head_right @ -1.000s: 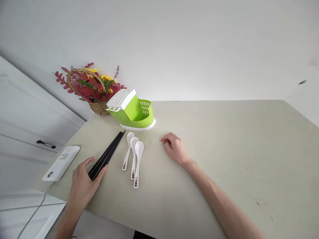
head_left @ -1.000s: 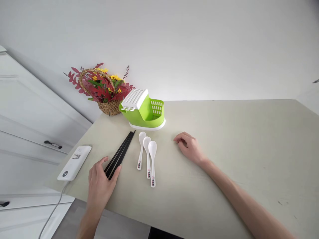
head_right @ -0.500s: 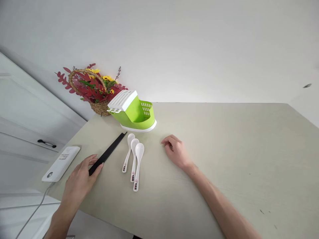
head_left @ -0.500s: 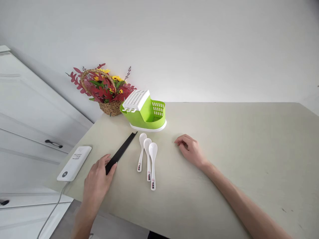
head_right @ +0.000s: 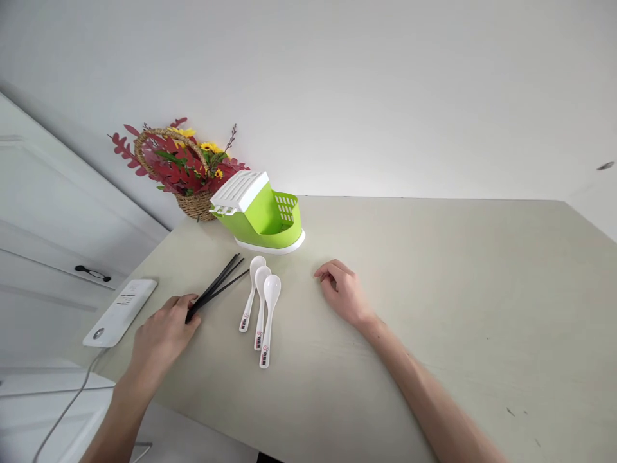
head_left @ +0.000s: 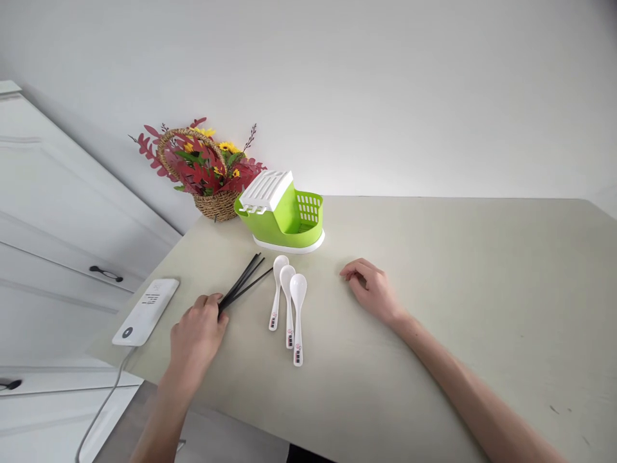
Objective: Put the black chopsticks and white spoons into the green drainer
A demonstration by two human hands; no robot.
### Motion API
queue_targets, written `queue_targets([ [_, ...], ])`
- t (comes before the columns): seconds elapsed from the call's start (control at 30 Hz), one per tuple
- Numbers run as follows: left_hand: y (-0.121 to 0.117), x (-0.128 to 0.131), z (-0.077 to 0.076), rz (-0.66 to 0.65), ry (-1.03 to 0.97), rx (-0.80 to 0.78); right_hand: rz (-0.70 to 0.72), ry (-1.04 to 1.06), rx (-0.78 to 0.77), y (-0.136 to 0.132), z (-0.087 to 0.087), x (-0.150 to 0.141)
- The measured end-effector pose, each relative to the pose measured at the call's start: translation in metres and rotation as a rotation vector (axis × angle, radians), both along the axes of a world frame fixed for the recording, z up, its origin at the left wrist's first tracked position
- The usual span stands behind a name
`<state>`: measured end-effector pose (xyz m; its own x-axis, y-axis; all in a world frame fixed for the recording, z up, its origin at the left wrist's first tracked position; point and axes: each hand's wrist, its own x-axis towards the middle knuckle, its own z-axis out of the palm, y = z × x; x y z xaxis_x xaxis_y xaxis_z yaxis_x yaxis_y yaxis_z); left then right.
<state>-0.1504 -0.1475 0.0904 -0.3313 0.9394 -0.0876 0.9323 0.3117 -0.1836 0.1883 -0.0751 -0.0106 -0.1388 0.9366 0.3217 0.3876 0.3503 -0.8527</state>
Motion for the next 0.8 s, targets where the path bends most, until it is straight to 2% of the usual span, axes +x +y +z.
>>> queue_targets([
  [0.27, -0.009, -0.010, -0.025, -0.101, 0.048, 0.048, 0.003, 0.013, -0.004, 0.000, -0.001, 0.000],
  [0.4, -0.014, -0.012, -0.036, -0.080, 0.076, 0.091, 0.008, 0.010, 0.001, 0.001, -0.001, 0.000],
  [0.53, -0.020, -0.012, -0.039, -0.051, 0.053, 0.147, 0.005, 0.010, 0.001, 0.001, -0.002, 0.001],
  [0.67, -0.027, -0.017, -0.041, -0.005, -0.072, 0.225, 0.007, 0.008, 0.008, 0.001, -0.002, 0.001],
  [0.8, -0.033, -0.018, -0.037, 0.001, -0.332, 0.329, 0.000, 0.008, -0.004, 0.001, 0.000, 0.000],
])
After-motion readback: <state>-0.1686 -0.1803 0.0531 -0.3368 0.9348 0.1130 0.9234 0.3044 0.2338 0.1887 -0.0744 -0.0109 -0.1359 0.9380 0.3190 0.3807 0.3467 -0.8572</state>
